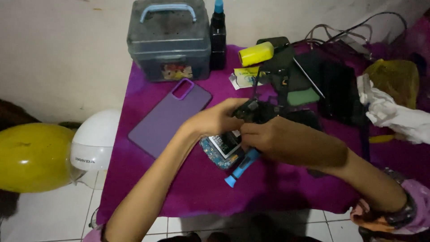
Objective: Using a precision screwdriver to remove screws and pry apart the internal frame of a smartphone for repair.
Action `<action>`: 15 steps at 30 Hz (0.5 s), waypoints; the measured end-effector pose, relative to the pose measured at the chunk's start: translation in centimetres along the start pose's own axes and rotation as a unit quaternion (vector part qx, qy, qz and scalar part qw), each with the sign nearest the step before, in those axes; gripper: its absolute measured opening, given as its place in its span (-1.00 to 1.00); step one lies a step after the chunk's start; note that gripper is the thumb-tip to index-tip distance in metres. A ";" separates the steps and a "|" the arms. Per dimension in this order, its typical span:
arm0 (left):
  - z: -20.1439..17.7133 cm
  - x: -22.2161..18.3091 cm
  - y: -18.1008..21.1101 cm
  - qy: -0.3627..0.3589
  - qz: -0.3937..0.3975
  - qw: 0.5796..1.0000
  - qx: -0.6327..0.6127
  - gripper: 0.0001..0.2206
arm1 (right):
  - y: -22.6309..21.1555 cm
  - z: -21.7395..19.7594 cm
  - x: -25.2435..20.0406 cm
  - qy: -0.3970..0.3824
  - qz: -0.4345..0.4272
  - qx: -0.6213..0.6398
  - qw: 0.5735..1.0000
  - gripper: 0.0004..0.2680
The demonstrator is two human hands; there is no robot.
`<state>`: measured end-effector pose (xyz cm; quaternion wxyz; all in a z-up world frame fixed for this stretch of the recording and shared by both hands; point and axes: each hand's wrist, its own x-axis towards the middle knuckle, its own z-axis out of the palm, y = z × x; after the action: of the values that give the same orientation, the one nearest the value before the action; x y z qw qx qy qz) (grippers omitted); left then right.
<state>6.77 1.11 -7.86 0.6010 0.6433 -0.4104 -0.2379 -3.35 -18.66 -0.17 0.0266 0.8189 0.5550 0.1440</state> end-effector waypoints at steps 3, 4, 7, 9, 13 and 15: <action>0.0 -0.3 1.3 -0.017 0.015 1.000 -0.004 -0.60 | 0.1 -0.6 0.0 0.013 -0.002 0.038 0.999 -0.71; 0.1 -0.4 1.0 -0.013 0.016 1.000 -0.004 -0.60 | 0.1 -0.4 -0.4 0.011 -0.006 0.038 0.999 -0.71; 0.2 -0.6 0.6 -0.015 0.019 0.999 -0.029 -0.64 | 0.9 -0.8 -1.5 0.024 0.013 0.048 0.998 -0.65; 0.2 -0.8 0.9 -0.010 0.012 0.998 -0.064 -0.66 | 2.2 -2.3 -2.2 0.111 0.109 0.326 0.933 -0.81; 0.7 -0.9 2.6 -0.009 0.030 0.997 -0.067 -0.69 | 4.3 -2.2 -3.2 0.189 0.239 0.185 0.934 -0.90; 0.6 -0.7 2.9 -0.006 0.025 0.998 -0.063 -0.76 | 3.5 -2.6 -2.1 0.151 0.415 0.250 0.861 -0.82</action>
<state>5.19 1.50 -5.26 0.6439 0.5919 -0.4143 -0.2518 -1.59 -22.23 2.58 -0.3258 0.9207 0.1781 0.1201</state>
